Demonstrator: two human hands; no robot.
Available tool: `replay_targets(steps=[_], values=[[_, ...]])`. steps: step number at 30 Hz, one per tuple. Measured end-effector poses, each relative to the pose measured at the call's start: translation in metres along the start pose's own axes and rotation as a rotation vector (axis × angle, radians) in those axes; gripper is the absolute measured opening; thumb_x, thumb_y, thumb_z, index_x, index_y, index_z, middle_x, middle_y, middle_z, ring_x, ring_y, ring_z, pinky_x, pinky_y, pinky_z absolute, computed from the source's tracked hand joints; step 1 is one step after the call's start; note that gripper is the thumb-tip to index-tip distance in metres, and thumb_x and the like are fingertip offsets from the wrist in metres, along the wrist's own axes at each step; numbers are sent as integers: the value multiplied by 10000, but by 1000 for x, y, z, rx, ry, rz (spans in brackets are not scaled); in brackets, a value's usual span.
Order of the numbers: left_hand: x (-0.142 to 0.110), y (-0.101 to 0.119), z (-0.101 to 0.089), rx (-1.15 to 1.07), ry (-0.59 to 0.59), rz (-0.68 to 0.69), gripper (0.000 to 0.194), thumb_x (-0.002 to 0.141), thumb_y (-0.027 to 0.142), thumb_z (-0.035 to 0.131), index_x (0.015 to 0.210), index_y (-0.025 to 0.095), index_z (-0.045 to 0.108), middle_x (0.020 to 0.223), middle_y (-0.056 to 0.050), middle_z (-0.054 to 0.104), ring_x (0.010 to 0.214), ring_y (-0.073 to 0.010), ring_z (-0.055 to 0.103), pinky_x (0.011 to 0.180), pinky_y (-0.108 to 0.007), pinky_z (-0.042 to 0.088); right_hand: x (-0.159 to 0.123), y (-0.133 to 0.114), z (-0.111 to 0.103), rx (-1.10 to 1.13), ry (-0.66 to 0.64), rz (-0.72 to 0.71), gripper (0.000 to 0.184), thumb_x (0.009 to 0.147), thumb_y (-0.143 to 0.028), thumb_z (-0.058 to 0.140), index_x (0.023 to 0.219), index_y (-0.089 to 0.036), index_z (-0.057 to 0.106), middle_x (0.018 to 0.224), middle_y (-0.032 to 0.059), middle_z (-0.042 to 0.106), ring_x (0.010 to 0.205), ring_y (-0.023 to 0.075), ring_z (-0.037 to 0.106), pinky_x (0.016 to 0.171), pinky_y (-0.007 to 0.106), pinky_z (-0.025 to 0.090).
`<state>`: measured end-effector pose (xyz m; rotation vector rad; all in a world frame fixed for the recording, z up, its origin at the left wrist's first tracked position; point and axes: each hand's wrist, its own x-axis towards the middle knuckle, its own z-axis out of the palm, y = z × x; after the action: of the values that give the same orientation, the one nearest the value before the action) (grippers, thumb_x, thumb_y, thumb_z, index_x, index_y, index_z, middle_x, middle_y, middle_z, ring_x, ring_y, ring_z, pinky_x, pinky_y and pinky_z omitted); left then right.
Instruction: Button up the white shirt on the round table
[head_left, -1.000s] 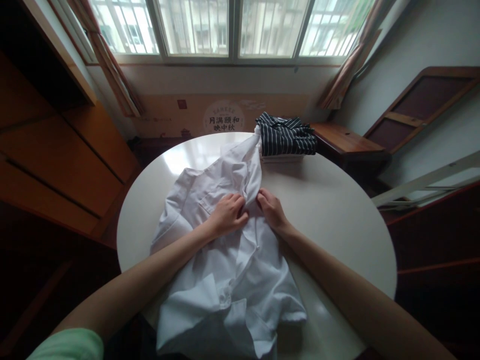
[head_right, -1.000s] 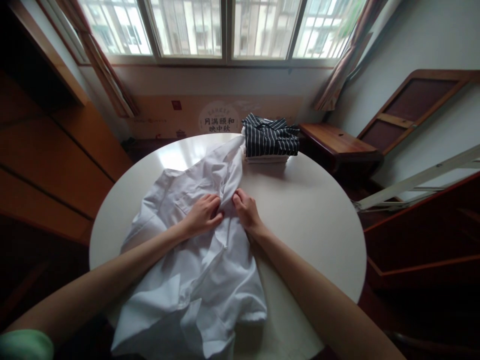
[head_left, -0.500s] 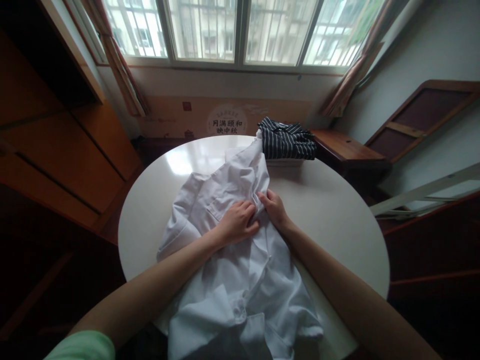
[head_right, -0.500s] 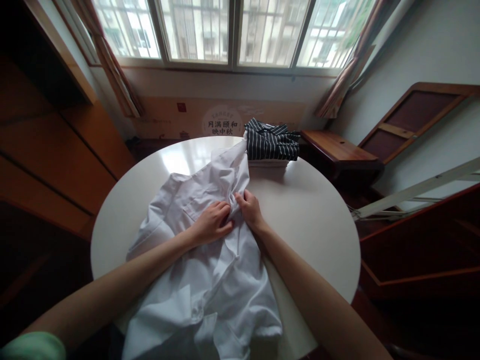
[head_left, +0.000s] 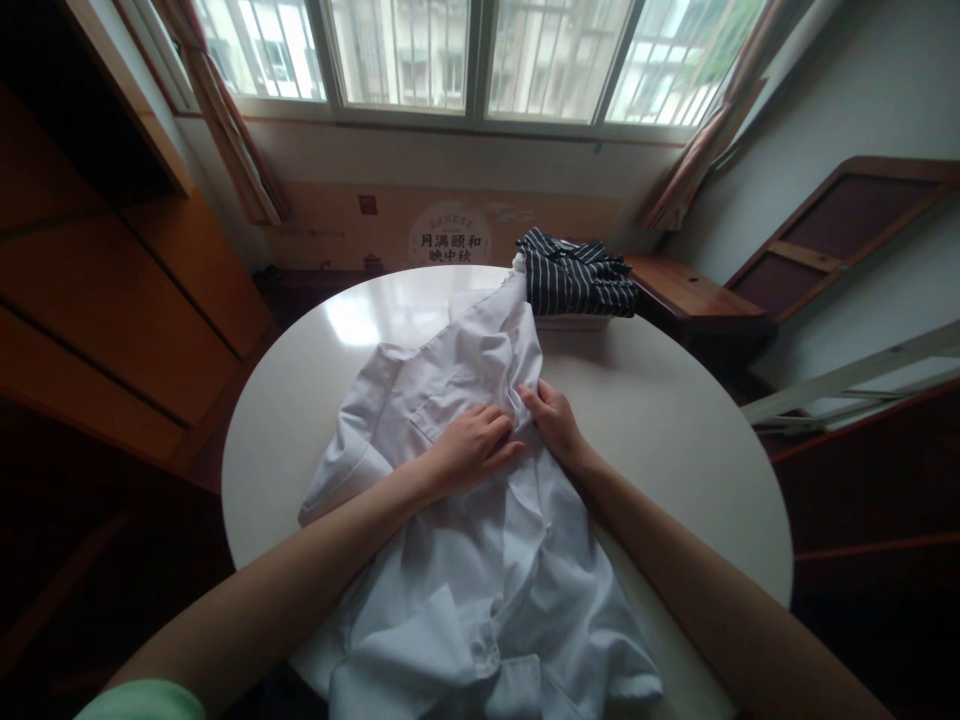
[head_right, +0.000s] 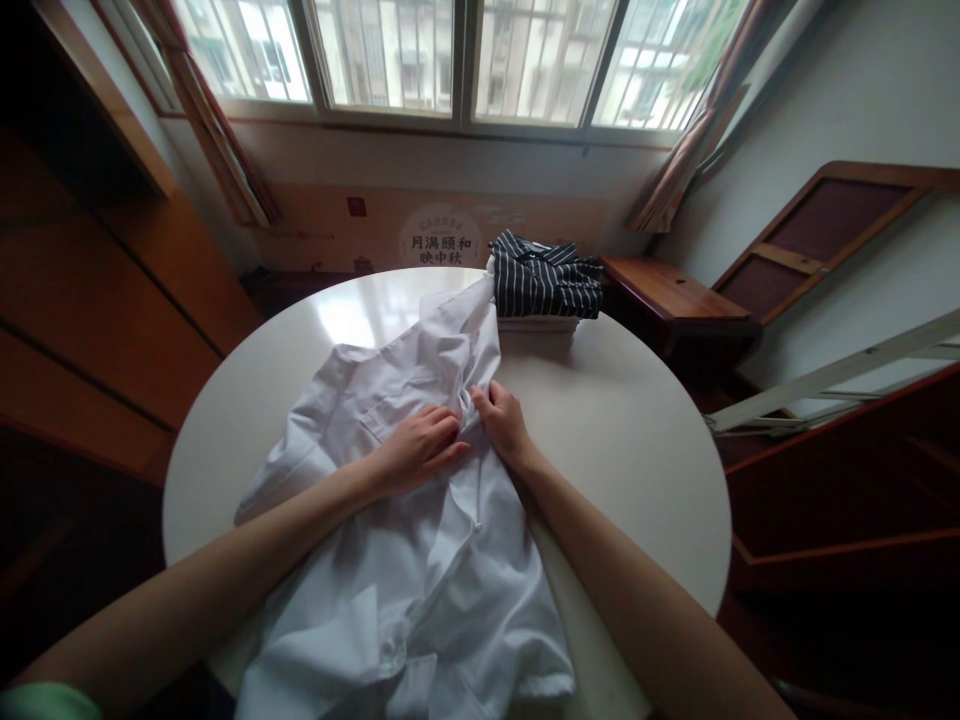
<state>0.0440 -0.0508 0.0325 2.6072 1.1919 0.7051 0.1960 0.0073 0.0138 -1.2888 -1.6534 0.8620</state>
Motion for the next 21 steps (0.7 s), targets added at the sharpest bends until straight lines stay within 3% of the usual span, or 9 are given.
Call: replay_targets(steps=[14,18,21], values=[[-2,-1,1,30,-21,-46,217,852,351,379,757,176,465,685,-8,549,654,-141,521,617,-253,382,0,-1,0,-1,-16,4,293,733,-455,443,665,-173,479,582,-24,460,554,110,389,532,238,342],[-4,2,2,13,14,-122,228,833,359,409,941,172,482,682,-5,571,629,-144,545,584,-243,393,0,0,0,-3,-24,8,303,736,-459,439,699,-166,507,609,-14,500,568,118,421,554,244,358],[-4,5,4,51,75,-246,417,820,405,413,1163,170,400,717,-20,604,646,-165,576,572,-251,410,0,1,-1,2,-27,-1,310,738,-463,439,716,-163,516,630,-6,529,585,126,448,564,246,368]])
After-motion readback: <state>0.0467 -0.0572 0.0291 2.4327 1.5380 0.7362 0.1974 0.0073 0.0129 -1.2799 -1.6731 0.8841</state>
